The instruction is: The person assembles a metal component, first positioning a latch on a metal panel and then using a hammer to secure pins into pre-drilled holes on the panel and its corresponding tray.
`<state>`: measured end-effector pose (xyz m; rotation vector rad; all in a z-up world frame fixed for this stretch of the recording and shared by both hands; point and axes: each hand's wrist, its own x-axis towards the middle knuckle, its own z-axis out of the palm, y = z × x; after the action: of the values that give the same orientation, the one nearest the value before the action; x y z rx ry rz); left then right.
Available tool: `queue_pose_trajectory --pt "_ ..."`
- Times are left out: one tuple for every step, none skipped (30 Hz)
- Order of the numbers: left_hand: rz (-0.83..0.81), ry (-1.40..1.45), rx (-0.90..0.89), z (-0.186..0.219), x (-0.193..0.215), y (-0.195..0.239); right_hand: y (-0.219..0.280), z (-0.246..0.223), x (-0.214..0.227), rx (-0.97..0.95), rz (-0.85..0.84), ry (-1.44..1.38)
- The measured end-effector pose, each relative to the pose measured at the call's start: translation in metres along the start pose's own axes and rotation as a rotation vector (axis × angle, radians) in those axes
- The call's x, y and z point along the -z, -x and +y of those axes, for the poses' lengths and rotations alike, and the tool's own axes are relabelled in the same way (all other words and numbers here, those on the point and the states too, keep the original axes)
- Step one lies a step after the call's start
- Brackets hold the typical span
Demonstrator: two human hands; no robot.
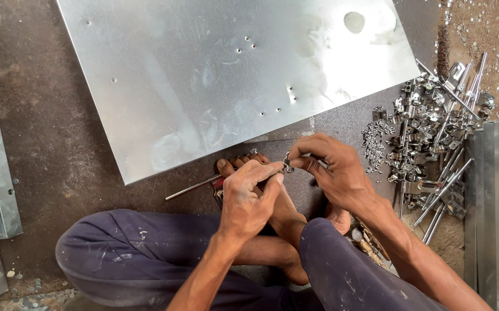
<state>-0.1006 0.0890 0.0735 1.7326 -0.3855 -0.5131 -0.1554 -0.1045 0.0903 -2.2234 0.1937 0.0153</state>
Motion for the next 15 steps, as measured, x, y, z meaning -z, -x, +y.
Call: queue_pose_trajectory --pt "-0.052 -0.039 0.01 -0.004 0.003 -0.005 -0.003 0.004 0.002 -0.064 -0.019 0.001" --pt "-0.103 -0.08 0.022 -0.006 0.005 -0.008 -0.005 0.006 0.002 -0.128 -0.039 -0.001" --pt "-0.108 -0.039 0.046 -0.006 0.007 -0.011 -0.007 0.008 0.003 -0.049 -0.046 0.017" --pt "-0.113 0.002 0.068 -0.005 0.009 -0.015 -0.01 0.009 0.005 0.032 -0.05 0.035" --pt "-0.118 0.043 0.09 -0.002 0.011 -0.018 -0.013 0.01 0.007 0.112 -0.055 0.054" --pt "-0.11 0.061 0.093 0.001 0.014 -0.021 -0.015 0.009 0.008 0.081 -0.027 0.014" --pt "-0.102 0.078 0.095 0.006 0.017 -0.024 -0.018 0.008 0.009 0.049 0.002 -0.026" --pt "-0.092 0.095 0.096 0.01 0.019 -0.027 -0.021 0.007 0.01 0.02 0.03 -0.065" --pt "-0.091 0.104 0.094 0.015 0.02 -0.028 -0.023 0.006 0.013 0.05 0.036 -0.046" --pt "-0.088 0.111 0.097 0.018 0.02 -0.028 -0.024 0.005 0.015 0.08 0.038 -0.031" --pt "-0.084 0.118 0.099 0.021 0.02 -0.028 -0.025 0.004 0.016 0.109 0.041 -0.015" --pt "-0.079 0.124 0.096 0.023 0.02 -0.029 -0.026 0.003 0.017 0.14 0.033 -0.015" --pt "-0.074 0.13 0.093 0.024 0.02 -0.03 -0.027 0.003 0.018 0.171 0.026 -0.015" --pt "-0.072 0.139 0.091 0.025 0.019 -0.03 -0.027 0.003 0.019 0.199 0.018 -0.013" --pt "-0.068 0.127 0.091 0.026 0.019 -0.029 -0.026 0.002 0.019 0.197 0.005 0.044"
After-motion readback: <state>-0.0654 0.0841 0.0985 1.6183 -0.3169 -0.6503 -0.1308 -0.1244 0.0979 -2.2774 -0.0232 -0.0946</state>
